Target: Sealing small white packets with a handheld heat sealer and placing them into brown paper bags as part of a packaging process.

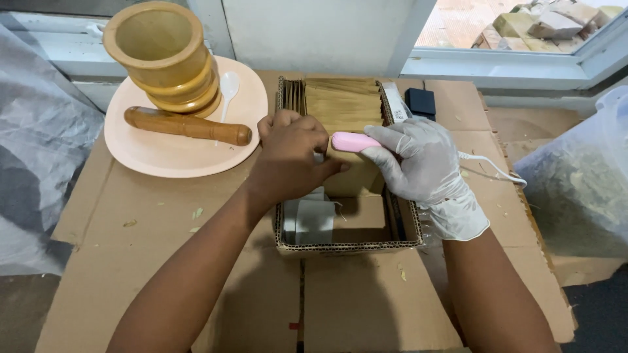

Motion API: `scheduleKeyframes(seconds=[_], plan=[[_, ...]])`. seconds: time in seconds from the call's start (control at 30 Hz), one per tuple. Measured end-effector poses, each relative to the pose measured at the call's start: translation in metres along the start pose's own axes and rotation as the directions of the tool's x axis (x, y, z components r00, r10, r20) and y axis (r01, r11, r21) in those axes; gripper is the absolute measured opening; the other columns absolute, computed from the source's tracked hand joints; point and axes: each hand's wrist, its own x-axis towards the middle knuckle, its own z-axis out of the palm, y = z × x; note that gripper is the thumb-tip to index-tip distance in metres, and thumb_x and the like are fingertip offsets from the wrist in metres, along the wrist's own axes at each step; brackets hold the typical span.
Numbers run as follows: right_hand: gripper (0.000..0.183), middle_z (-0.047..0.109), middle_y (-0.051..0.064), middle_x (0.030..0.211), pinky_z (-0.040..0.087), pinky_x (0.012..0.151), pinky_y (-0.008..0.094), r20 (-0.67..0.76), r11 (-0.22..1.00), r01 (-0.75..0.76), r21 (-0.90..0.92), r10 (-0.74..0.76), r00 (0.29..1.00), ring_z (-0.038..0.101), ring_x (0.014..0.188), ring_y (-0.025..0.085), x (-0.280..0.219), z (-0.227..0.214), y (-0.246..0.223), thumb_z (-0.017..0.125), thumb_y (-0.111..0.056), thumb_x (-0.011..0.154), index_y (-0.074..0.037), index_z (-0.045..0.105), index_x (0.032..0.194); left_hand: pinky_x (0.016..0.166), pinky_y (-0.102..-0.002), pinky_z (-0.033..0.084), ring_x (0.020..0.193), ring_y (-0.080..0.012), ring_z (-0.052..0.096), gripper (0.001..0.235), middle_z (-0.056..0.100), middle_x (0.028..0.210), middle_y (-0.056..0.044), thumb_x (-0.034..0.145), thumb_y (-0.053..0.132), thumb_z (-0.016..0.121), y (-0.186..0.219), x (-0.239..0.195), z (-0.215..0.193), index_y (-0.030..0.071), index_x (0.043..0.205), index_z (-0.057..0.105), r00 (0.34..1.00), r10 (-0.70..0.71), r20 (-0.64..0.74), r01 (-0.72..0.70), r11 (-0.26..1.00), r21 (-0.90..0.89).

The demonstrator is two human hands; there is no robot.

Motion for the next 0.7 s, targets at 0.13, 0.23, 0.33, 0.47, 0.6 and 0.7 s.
scheduleKeyframes(seconds=[0.13, 0.23, 0.33, 0.47, 0.6, 0.7], plan=[[0.023, 0.068, 0.006, 0.079, 0.054, 0.076, 0.04, -0.017, 0.999, -0.003, -0.041, 0.002, 1.0, 0.069, 0.075, 0.032, -0.0002, 0.0023, -0.0011, 0.069, -0.032, 0.097, -0.014, 0.078, 0.107, 0.097, -0.049, 0.021, 0.102, -0.0224, 0.046, 0.031, 0.06, 0.085, 0.002, 0.08, 0.038, 0.079, -0.006, 0.0004, 0.0048, 0.014, 0.071, 0.063, 0.999, 0.029, -0.041, -0.03, 0.999, -0.018], [0.02, 0.067, 0.006, 0.078, 0.054, 0.073, 0.041, -0.003, 0.998, -0.008, -0.056, 0.008, 1.0, 0.069, 0.073, 0.031, -0.0003, 0.0014, -0.0038, 0.069, -0.03, 0.097, -0.013, 0.076, 0.105, 0.096, -0.05, 0.021, 0.102, -0.0233, 0.046, 0.03, 0.06, 0.085, 0.002, 0.079, 0.037, 0.081, -0.0082, -0.0001, 0.0087, 0.013, 0.07, 0.064, 0.997, 0.04, -0.062, -0.04, 0.999, 0.001], [0.02, 0.067, 0.006, 0.077, 0.054, 0.074, 0.041, 0.01, 0.998, -0.015, -0.067, 0.016, 1.0, 0.07, 0.073, 0.031, -0.0009, 0.0024, -0.0029, 0.067, -0.031, 0.098, -0.014, 0.076, 0.104, 0.096, -0.049, 0.022, 0.102, -0.0227, 0.045, 0.031, 0.06, 0.085, 0.002, 0.08, 0.036, 0.081, -0.0096, -0.0001, 0.0085, 0.013, 0.069, 0.063, 0.996, 0.041, -0.076, -0.042, 0.999, -0.019], [0.02, 0.067, 0.004, 0.079, 0.054, 0.075, 0.04, -0.007, 0.993, 0.007, -0.117, -0.007, 1.0, 0.07, 0.075, 0.03, -0.0048, 0.0048, 0.0011, 0.07, -0.031, 0.097, -0.017, 0.076, 0.11, 0.097, -0.047, 0.021, 0.104, -0.0197, 0.043, 0.035, 0.059, 0.086, 0.005, 0.079, 0.04, 0.081, -0.0095, 0.0003, 0.0089, 0.015, 0.066, 0.06, 0.999, -0.01, -0.043, 0.009, 1.0, -0.013], [0.021, 0.067, 0.003, 0.08, 0.053, 0.075, 0.04, 0.027, 0.982, 0.023, -0.187, -0.018, 0.999, 0.07, 0.076, 0.028, -0.0052, 0.001, 0.0003, 0.067, -0.036, 0.098, -0.019, 0.076, 0.107, 0.096, -0.042, 0.028, 0.103, -0.021, 0.045, 0.033, 0.06, 0.087, 0.003, 0.078, 0.036, 0.083, -0.0053, -0.0011, 0.0077, 0.014, 0.066, 0.061, 0.999, -0.01, -0.05, 0.008, 0.999, -0.039], [0.021, 0.068, 0.004, 0.082, 0.053, 0.075, 0.041, 0.035, 0.982, 0.021, -0.19, -0.014, 0.999, 0.07, 0.078, 0.03, -0.0047, -0.0008, -0.0008, 0.068, -0.035, 0.097, -0.018, 0.075, 0.108, 0.096, -0.043, 0.027, 0.104, -0.0203, 0.044, 0.033, 0.059, 0.085, 0.004, 0.079, 0.038, 0.081, -0.001, -0.0027, 0.0014, 0.015, 0.066, 0.061, 0.999, -0.028, -0.045, 0.027, 0.999, -0.035]])
